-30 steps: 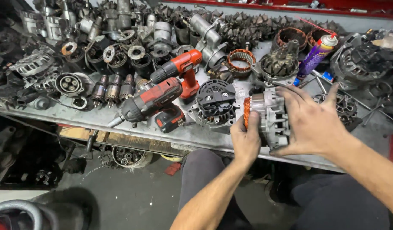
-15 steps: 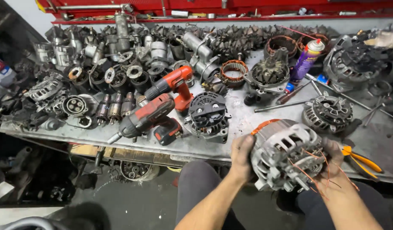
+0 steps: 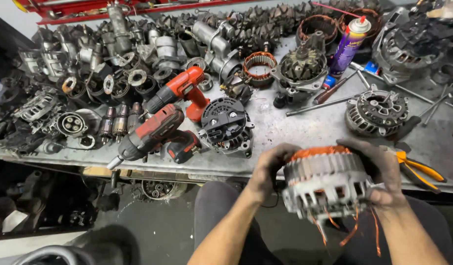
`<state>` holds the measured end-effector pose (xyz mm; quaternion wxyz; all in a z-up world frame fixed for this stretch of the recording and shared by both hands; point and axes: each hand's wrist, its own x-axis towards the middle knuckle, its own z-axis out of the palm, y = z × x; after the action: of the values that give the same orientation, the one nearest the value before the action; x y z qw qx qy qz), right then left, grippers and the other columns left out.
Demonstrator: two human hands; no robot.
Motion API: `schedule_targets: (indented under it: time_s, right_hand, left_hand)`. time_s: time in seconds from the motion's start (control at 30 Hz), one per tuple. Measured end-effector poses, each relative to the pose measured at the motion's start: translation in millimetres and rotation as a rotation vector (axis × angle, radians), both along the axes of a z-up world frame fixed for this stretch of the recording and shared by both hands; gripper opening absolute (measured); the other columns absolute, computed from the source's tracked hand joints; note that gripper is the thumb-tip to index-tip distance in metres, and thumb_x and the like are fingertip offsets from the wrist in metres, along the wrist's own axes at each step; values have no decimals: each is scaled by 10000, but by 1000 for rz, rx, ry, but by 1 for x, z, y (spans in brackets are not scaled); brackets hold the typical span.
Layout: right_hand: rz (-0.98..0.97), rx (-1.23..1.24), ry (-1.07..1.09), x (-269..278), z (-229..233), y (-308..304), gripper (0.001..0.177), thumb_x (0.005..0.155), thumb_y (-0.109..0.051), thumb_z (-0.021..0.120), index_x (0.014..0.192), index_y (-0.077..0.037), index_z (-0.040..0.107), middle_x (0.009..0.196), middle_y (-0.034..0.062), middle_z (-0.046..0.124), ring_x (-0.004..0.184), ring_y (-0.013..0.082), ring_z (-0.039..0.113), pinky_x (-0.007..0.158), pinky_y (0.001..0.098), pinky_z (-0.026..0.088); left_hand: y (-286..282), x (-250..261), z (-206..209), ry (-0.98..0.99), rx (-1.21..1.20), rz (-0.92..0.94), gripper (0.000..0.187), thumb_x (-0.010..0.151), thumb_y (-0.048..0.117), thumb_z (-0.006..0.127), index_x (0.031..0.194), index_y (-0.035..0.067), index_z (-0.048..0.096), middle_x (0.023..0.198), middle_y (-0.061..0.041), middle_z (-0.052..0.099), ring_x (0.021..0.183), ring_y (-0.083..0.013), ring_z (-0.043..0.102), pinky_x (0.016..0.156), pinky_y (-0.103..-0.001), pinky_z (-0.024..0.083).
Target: The person holds a disassembled alternator, manipulating the copper windings and internal components with their hands. They then use pliers to adjust or remove small parts from the alternator housing while seated at a workbench.
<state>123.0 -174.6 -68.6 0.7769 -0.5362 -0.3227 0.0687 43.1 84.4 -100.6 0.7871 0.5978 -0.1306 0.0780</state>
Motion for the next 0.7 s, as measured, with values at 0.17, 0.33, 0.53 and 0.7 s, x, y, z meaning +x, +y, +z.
schedule_targets:
  time_s: [0.17, 0.33, 0.53, 0.7]
  right_hand:
    - [351, -16, 25, 12, 18, -4, 982, 670, -374, 862, 1479, 80, 543, 1451, 286, 610, 1315, 377, 627, 1169, 460, 453]
    - [-62, -318, -16, -7, 86, -24, 684, 805, -230, 830, 1392, 36, 602, 1360, 184, 662, 1288, 288, 647, 1137, 409, 489]
    - [-472, -876, -652, -72, 109, -55, 275, 832, -208, 776, 1090, -126, 736, 1129, 83, 723, 1027, 241, 709, 910, 345, 554]
    - [-535, -1068, -831, -110, 131, -36, 363, 760, -282, 784, 1107, -184, 747, 1057, 10, 723, 996, 236, 693, 842, 392, 528]
  left_hand:
    - [-9, -13, 52, 370, 203, -141, 512, 941, 389, 736, 1120, -90, 724, 984, -86, 651, 973, -173, 555, 862, -337, 433]
    - [-34, -23, 29, 352, -62, -58, 233, 971, 204, 750, 966, -28, 780, 839, 5, 742, 747, -44, 626, 679, -240, 515]
    - [-55, -30, 28, 263, -287, 47, 262, 1002, 203, 723, 952, -51, 762, 864, -23, 746, 743, -55, 629, 665, -249, 507]
    - [-73, -36, 29, 221, -287, 82, 302, 1015, 230, 718, 909, -51, 755, 806, -4, 717, 696, -49, 593, 629, -246, 479]
